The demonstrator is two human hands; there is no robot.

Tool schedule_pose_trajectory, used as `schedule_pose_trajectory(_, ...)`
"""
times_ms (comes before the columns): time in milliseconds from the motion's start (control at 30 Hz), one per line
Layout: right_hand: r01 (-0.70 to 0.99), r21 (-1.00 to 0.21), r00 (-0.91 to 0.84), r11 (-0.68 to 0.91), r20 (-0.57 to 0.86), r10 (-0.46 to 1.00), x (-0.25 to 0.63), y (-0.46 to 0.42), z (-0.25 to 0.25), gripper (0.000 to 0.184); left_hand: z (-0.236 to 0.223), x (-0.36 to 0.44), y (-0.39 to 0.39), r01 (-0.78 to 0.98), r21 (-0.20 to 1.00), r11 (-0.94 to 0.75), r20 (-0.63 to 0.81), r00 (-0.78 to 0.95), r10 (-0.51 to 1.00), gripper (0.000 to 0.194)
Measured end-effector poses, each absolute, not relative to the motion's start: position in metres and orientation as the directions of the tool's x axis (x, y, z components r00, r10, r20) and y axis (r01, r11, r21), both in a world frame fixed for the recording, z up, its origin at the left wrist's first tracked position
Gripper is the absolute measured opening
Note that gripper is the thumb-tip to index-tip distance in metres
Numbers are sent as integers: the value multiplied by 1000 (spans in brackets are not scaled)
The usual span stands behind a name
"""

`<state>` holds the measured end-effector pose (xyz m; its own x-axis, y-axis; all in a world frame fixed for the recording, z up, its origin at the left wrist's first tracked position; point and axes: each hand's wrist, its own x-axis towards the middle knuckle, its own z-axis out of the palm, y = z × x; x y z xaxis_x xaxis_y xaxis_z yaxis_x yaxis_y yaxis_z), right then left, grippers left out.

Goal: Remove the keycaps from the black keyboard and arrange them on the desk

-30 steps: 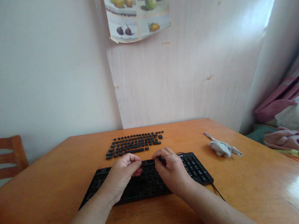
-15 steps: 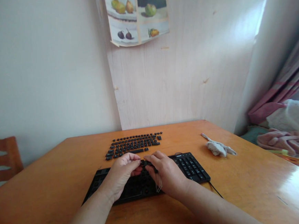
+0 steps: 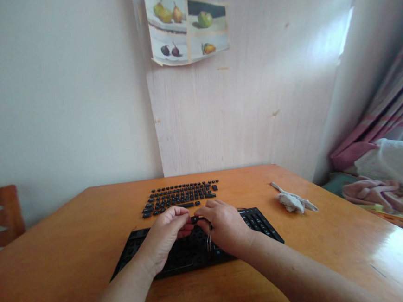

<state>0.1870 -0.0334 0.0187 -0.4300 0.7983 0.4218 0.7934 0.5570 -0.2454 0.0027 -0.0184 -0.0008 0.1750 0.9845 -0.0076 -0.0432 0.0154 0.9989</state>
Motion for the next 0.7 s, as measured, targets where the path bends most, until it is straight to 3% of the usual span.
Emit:
schedule_pose_trajectory(333,967,-173,-149,185,200,968,204,26,17,28,4,-11,-10,-19,999,-36,36,4,999,22)
schedule_pose_trajectory(700,991,-126,-26,32,48,999,190,75,7,25,7,-18,-6,-37,999,-28,24,-92,995,25)
